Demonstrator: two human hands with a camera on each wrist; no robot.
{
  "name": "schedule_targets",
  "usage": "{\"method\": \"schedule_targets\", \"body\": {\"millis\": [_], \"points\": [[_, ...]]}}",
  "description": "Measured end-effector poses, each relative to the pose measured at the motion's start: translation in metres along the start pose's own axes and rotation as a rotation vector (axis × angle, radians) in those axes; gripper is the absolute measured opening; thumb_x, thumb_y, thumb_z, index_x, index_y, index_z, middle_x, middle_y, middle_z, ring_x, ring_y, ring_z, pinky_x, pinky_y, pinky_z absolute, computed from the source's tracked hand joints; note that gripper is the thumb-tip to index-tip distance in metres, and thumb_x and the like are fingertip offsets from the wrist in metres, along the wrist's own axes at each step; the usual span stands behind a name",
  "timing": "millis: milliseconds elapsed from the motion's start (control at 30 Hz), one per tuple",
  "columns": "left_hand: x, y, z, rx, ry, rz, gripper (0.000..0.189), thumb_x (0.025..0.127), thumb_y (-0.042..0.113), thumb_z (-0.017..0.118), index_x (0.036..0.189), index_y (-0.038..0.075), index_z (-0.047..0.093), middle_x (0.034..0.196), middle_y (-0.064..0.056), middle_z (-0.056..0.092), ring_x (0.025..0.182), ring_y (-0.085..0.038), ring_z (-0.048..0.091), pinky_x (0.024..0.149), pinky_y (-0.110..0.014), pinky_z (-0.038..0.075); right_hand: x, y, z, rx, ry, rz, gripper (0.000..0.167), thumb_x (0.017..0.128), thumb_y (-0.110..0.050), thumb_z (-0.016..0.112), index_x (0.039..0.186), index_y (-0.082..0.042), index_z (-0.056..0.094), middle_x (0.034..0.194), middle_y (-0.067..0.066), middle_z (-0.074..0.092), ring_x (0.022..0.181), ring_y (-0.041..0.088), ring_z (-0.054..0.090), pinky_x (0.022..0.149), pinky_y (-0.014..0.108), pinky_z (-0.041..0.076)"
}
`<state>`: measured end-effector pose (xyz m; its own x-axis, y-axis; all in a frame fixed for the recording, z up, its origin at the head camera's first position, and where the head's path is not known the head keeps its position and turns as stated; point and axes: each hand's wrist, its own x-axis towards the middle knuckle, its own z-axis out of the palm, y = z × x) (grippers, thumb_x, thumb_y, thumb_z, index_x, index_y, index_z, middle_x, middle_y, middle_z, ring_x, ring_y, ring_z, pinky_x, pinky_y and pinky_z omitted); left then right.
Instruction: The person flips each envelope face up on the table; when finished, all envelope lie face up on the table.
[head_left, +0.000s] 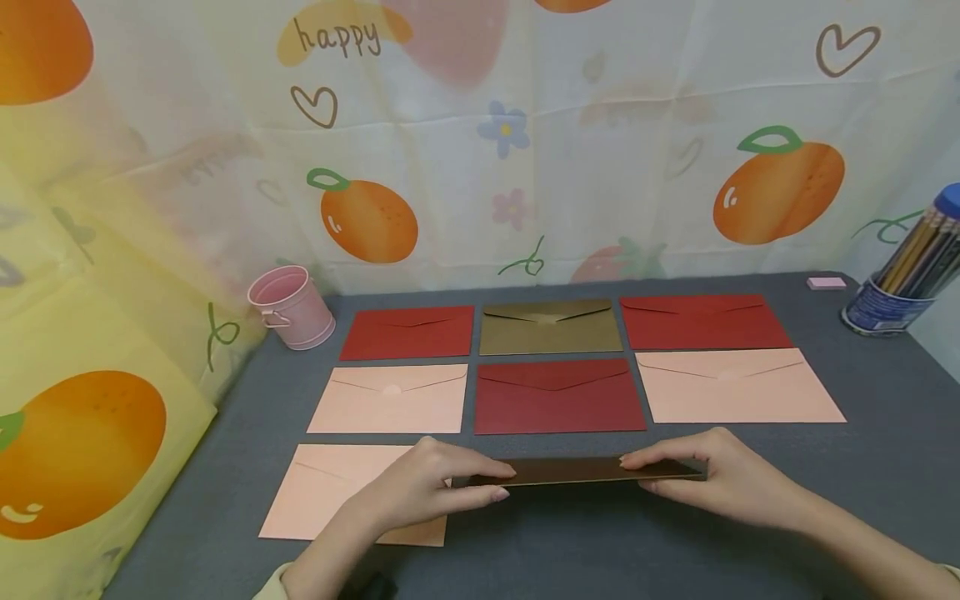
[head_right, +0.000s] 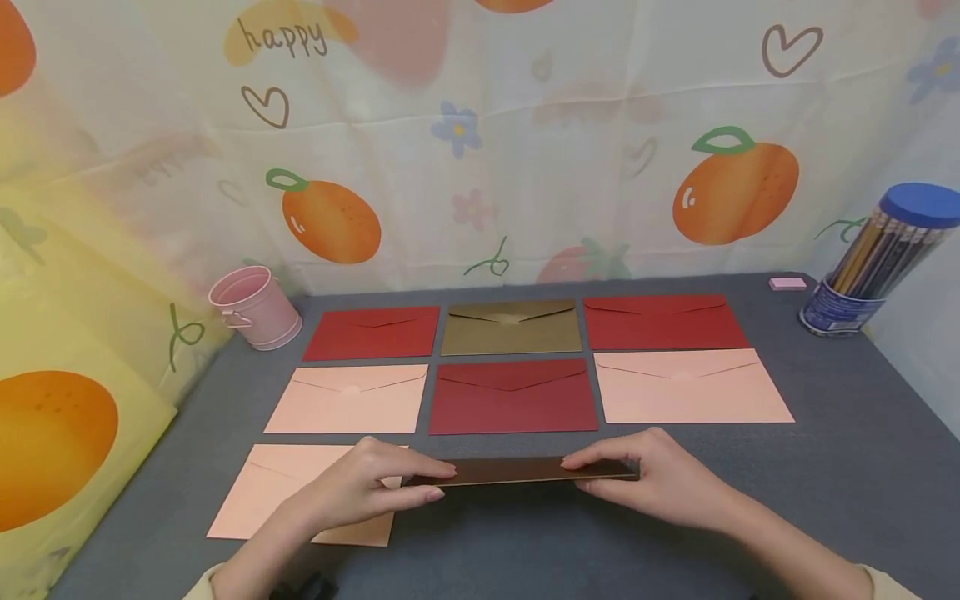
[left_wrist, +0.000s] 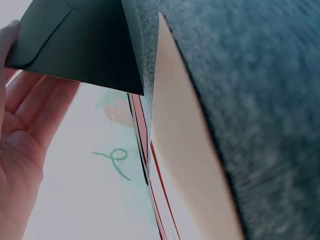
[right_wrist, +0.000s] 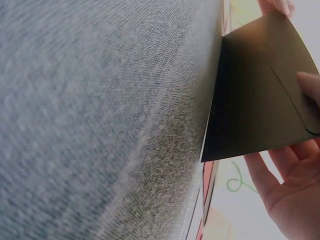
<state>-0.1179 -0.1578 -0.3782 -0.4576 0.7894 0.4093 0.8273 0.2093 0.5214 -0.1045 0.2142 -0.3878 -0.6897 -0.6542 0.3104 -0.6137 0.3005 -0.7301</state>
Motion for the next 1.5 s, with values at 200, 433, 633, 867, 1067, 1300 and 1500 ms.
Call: {"method": "schedule_targets", "body": {"millis": [200,433,633,867,1067,1300,1500], "points": [[-0.001,-0.003,-0.001,-0.040,0.085,-0.029,0.022,0.091,0.005,0.068,0.113,0.007,0.072,0.102,-0.002,0.073,0.080,0.003,0.061,0.053,-0.009,0.039,0.001,-0.002,-0.003,0.065,0.081,0.108,0.025,0.089,-0.006,0.070,0.110,-0.019,0.074,0.100,-0.002,0.074,0.088,0.008,0.068,0.071,0.025,0.055],[-0.001,-0.001,0.001,-0.112,0.125,-0.117,0.021,0.092,0.006,0.067,0.112,0.007,0.072,0.102,-0.002,0.074,0.080,0.000,0.064,0.053,-0.019,0.048,0.002,-0.003,-0.003,0.001,0.128,0.156,0.017,0.089,-0.015,0.072,0.104,-0.022,0.075,0.094,-0.006,0.073,0.083,0.008,0.067,0.069,0.024,0.052],[0.000,-0.001,0.003,-0.173,0.183,-0.231,0.017,0.091,0.008,0.069,0.107,0.007,0.074,0.094,0.001,0.074,0.076,-0.004,0.065,0.062,-0.025,0.055,0.005,-0.004,-0.003,0.035,0.155,0.176,0.015,0.088,-0.012,0.073,0.101,-0.018,0.074,0.092,-0.003,0.073,0.082,0.010,0.067,0.070,0.024,0.053],[0.002,-0.001,0.004,-0.280,0.254,-0.464,0.019,0.089,0.019,0.073,0.108,0.016,0.073,0.092,0.006,0.073,0.079,-0.012,0.068,0.068,-0.029,0.056,0.011,-0.003,-0.003,0.132,0.159,0.274,0.018,0.087,-0.015,0.074,0.104,-0.019,0.069,0.086,-0.002,0.070,0.072,0.013,0.063,0.057,0.026,0.047],[0.003,-0.003,0.003,-0.305,0.233,-0.642,0.025,0.085,0.025,0.077,0.109,0.024,0.072,0.078,0.007,0.069,0.064,-0.013,0.062,0.056,-0.023,0.046,0.017,0.006,0.000,0.226,0.077,0.363,0.028,0.087,-0.020,0.075,0.112,-0.016,0.064,0.092,0.004,0.066,0.063,0.012,0.056,0.058,0.028,0.046],[0.001,-0.007,0.005,-0.234,0.197,-0.674,0.027,0.083,0.019,0.079,0.110,0.019,0.072,0.073,0.005,0.060,0.065,-0.010,0.057,0.055,-0.021,0.040,0.020,0.015,0.006,0.215,0.002,0.380,0.034,0.086,-0.023,0.076,0.115,-0.013,0.061,0.096,0.004,0.066,0.061,0.012,0.056,0.061,0.027,0.048],[-0.001,-0.008,0.007,-0.169,0.118,-0.642,0.035,0.083,0.013,0.079,0.116,0.015,0.069,0.094,0.007,0.064,0.079,-0.011,0.059,0.066,-0.024,0.052,0.020,0.018,0.009,0.121,0.013,0.348,0.037,0.085,-0.028,0.077,0.116,-0.014,0.062,0.108,0.001,0.064,0.081,0.010,0.059,0.067,0.025,0.048]]}}
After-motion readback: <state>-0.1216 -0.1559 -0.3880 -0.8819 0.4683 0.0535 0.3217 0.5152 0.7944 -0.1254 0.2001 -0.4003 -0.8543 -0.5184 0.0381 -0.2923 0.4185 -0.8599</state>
